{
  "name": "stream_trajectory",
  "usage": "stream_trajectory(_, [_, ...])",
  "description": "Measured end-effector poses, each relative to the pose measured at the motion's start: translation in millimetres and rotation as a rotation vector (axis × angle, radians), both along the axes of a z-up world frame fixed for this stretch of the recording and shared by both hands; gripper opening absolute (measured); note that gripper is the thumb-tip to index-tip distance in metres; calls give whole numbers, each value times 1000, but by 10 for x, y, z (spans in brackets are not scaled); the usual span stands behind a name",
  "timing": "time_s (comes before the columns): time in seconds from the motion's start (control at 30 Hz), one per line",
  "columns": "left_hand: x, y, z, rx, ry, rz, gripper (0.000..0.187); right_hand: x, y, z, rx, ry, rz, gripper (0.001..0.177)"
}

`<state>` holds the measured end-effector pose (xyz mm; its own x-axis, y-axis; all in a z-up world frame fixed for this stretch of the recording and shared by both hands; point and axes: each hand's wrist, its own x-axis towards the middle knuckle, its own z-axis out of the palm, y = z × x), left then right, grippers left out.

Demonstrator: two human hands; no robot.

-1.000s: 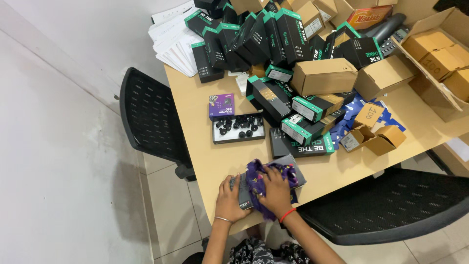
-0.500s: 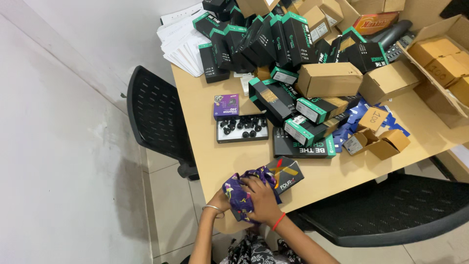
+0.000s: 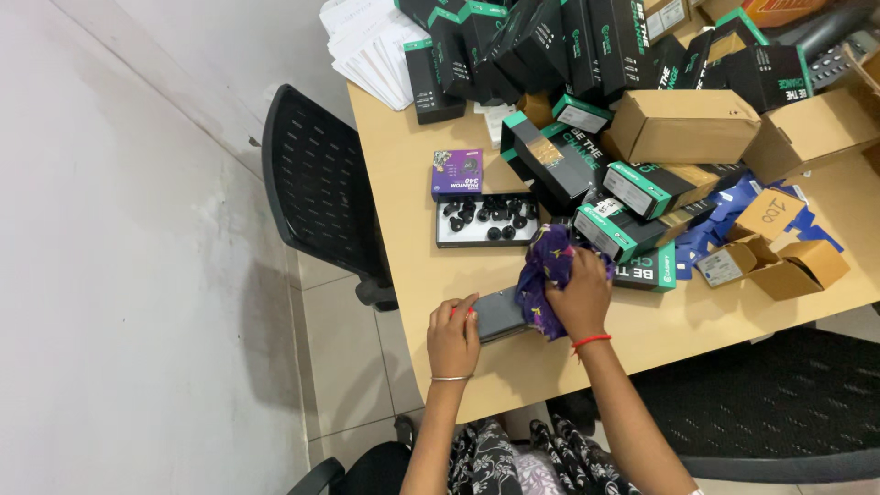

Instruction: The person packs small boxes into a larger cardboard box on a desk, wipes boxes and a chair with a cloth, and handles and opens small cardboard boxes by hand.

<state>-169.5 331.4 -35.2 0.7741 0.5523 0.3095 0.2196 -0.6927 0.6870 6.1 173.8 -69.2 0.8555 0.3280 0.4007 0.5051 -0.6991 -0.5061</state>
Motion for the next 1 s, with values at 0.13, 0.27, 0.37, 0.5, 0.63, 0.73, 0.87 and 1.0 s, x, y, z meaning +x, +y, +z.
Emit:
stream_trajectory(0.13, [18,5,-36,57,-2,11,30,40,52,22,-16,65,-60,56])
stream_trajectory(0.27, [41,14,-163,33,51,24,32,-379,287,175,-120,-41,109,60])
stream_trajectory(0.37, [21,67,-306,77,-2,23,48,-834,432,229,-82,36,281,72])
stream_trajectory(0.5, [-2,101,-337,48,-6,-4,51,-756,342,197,-39,-31,419,72])
stream_trajectory(0.63, [-17,119,-108,74,62,-67,65,-339,-34,50,33,-121,166,60])
stream_trajectory(0.73, [-46,199,70,210,87,-176,84,-67,-191,-29,117,-53,-32,51])
stream_trajectory(0.87, [56,235,318,238,252,-234,67,18,-209,117,397,32,-99,33])
stream_trajectory(1.0, [330,336,430,107,756,-301,67,-328,-71,296,513,-34,242,55])
